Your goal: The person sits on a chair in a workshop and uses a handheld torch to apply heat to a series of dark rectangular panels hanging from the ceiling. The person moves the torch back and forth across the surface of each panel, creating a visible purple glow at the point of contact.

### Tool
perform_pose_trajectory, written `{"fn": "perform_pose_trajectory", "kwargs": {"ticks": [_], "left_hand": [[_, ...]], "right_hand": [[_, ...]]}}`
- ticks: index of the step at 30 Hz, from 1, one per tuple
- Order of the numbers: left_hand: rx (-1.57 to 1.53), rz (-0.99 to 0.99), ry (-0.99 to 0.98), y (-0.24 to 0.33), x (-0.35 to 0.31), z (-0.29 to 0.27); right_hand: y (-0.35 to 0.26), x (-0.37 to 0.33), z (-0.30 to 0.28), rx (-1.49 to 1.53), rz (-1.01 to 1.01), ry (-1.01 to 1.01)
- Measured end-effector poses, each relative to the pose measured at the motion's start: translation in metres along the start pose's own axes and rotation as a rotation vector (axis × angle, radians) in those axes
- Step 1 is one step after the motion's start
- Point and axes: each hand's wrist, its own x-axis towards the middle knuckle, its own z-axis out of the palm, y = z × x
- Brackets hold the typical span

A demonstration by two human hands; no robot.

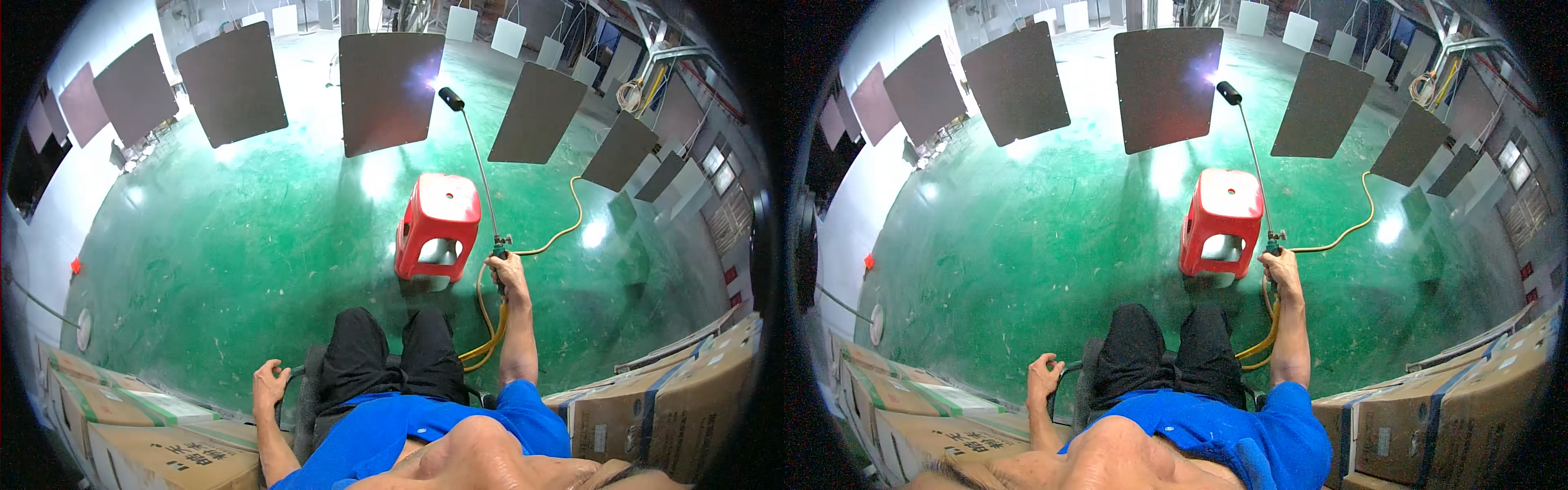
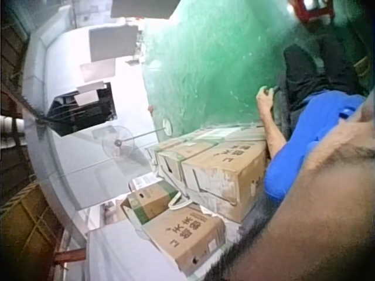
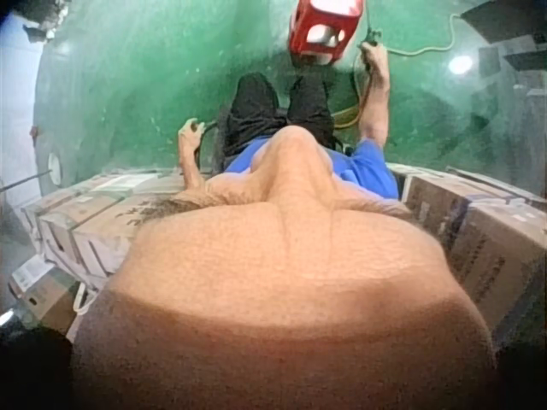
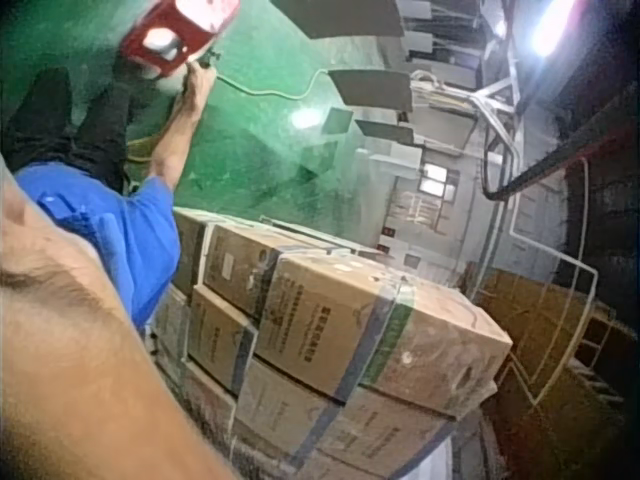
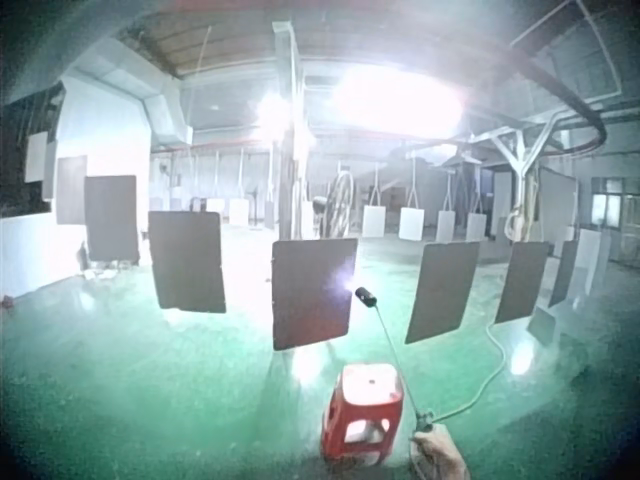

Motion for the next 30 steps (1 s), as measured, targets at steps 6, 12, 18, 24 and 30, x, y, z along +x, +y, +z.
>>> {"fn": "perform_pose_trajectory", "kwargs": {"ticks": [6, 12, 18, 24, 30], "left_hand": [[-0.066, -0.011, -0.073, -0.014, 0.019, 0.006], [-0.144, -0.123, -0.201, -0.038, 0.044, 0.017], [-0.254, -0.152, -0.243, -0.038, 0.044, 0.016], [-0.272, -0.174, -0.253, -0.044, 0.045, 0.021], [-0.333, -0.171, -0.264, -0.052, 0.048, 0.027]], "right_hand": [[-0.023, -0.003, 0.007, 0.069, -0.058, 0.011], [-0.026, -0.036, 0.012, 0.088, -0.050, -0.042], [-0.007, -0.061, 0.003, 0.043, -0.064, -0.024], [0.024, -0.058, -0.022, 0.090, -0.084, 0.185], [0.016, -0.063, -0.040, 0.157, -0.083, 0.315]]}}
